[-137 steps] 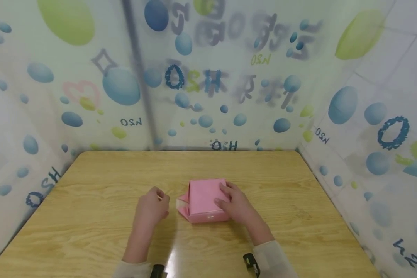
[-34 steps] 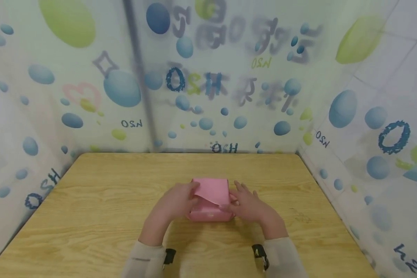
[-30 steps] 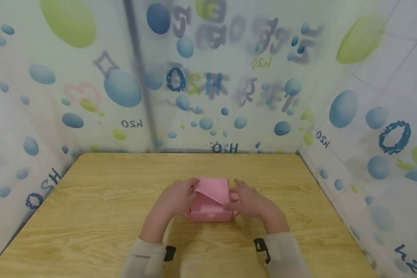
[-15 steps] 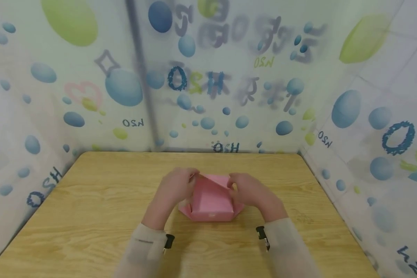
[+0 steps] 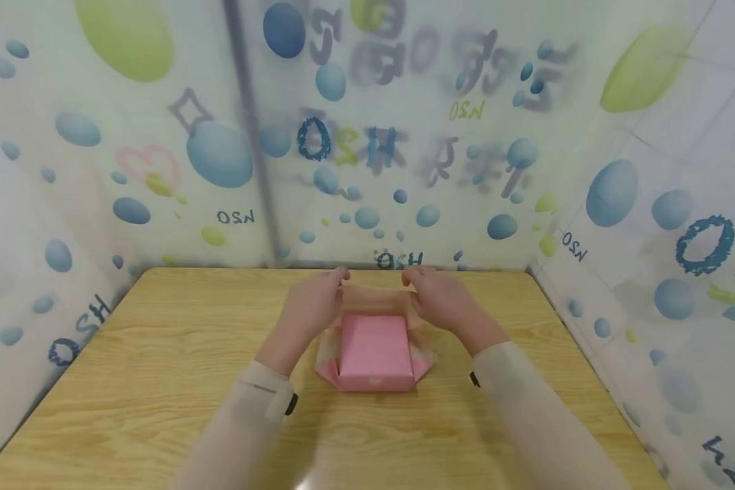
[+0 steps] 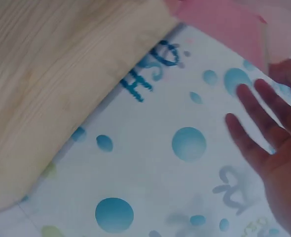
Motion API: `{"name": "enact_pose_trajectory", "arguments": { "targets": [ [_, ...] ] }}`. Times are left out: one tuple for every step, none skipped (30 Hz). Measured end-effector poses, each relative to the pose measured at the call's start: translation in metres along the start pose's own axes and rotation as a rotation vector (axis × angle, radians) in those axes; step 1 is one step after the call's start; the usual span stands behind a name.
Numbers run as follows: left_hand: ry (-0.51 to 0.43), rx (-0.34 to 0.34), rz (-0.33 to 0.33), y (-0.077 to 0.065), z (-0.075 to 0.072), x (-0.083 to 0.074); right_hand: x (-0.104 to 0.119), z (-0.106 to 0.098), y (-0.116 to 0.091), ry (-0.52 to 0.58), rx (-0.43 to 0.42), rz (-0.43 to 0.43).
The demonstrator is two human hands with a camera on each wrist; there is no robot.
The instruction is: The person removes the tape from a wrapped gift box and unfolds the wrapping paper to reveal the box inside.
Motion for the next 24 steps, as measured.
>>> {"name": "enact_pose_trajectory", "arguments": {
  "targets": [
    [0.017,-0.016,0.024,0.002,-0.001,0.0,0.001,0.0,0.002,-0.036,-0.016,-0.029],
    [0.042,-0.027,0.054,0.004,0.0,-0.001,0.001,0.001,0.004,-0.073,-0.023,-0.053],
    [0.067,-0.031,0.083,0.006,0.0,-0.001,0.001,0.003,0.006,-0.105,-0.02,-0.07],
    [0.093,-0.032,0.112,0.008,0.001,-0.001,0.001,0.006,0.009,-0.136,-0.005,-0.078],
    [0.122,-0.027,0.138,0.01,0.003,-0.002,0.0,0.009,0.012,-0.163,0.02,-0.075],
    [0.154,-0.02,0.158,0.013,0.004,-0.002,-0.002,0.012,0.014,-0.183,0.05,-0.062],
    [0.182,-0.009,0.172,0.015,0.006,-0.002,-0.004,0.015,0.017,-0.201,0.087,-0.039],
    [0.204,0.006,0.182,0.017,0.008,-0.002,-0.006,0.018,0.019,-0.22,0.126,-0.012],
    [0.217,0.018,0.186,0.019,0.009,-0.002,-0.008,0.02,0.02,-0.238,0.159,0.016],
    [0.224,0.031,0.182,0.021,0.01,-0.001,-0.01,0.021,0.022,-0.262,0.187,0.042],
    [0.231,0.042,0.175,0.024,0.01,0.001,-0.012,0.022,0.023,-0.276,0.207,0.068],
    [0.232,0.053,0.162,0.026,0.011,0.002,-0.013,0.023,0.024,-0.282,0.219,0.089],
    [0.226,0.067,0.147,0.027,0.012,0.005,-0.015,0.024,0.026,-0.29,0.226,0.108],
    [0.222,0.078,0.128,0.029,0.013,0.007,-0.016,0.025,0.027,-0.294,0.228,0.123],
    [0.219,0.091,0.107,0.031,0.014,0.01,-0.018,0.026,0.028,-0.299,0.23,0.138],
    [0.222,0.102,0.084,0.032,0.016,0.013,-0.019,0.028,0.029,-0.312,0.233,0.148],
    [0.226,0.115,0.059,0.034,0.018,0.016,-0.02,0.031,0.03,-0.317,0.234,0.159],
    [0.233,0.124,0.036,0.036,0.021,0.02,-0.021,0.033,0.032,-0.327,0.238,0.164],
    [0.244,0.134,0.015,0.038,0.025,0.024,-0.021,0.036,0.034,-0.344,0.246,0.168],
    [0.255,0.144,-0.006,0.041,0.029,0.028,-0.022,0.04,0.035,-0.357,0.252,0.17],
    [0.268,0.157,-0.023,0.043,0.033,0.031,-0.022,0.042,0.037,-0.372,0.258,0.167],
    [0.277,0.172,-0.04,0.045,0.037,0.034,-0.022,0.045,0.039,-0.389,0.263,0.164],
    [0.285,0.188,-0.054,0.046,0.041,0.036,-0.022,0.048,0.04,-0.394,0.269,0.163],
    [0.295,0.202,-0.062,0.047,0.045,0.038,-0.022,0.05,0.042,-0.4,0.273,0.162]
  ]
}}
Point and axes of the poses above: each hand's wrist, its own y-axis towards the middle knuckle, its own z-axis out of the palm, x = y × z, the point moved 8 cm from there along y, towards the middle knuckle, and after that the axes turned 11 degrees about x, right-handed, at the moved point
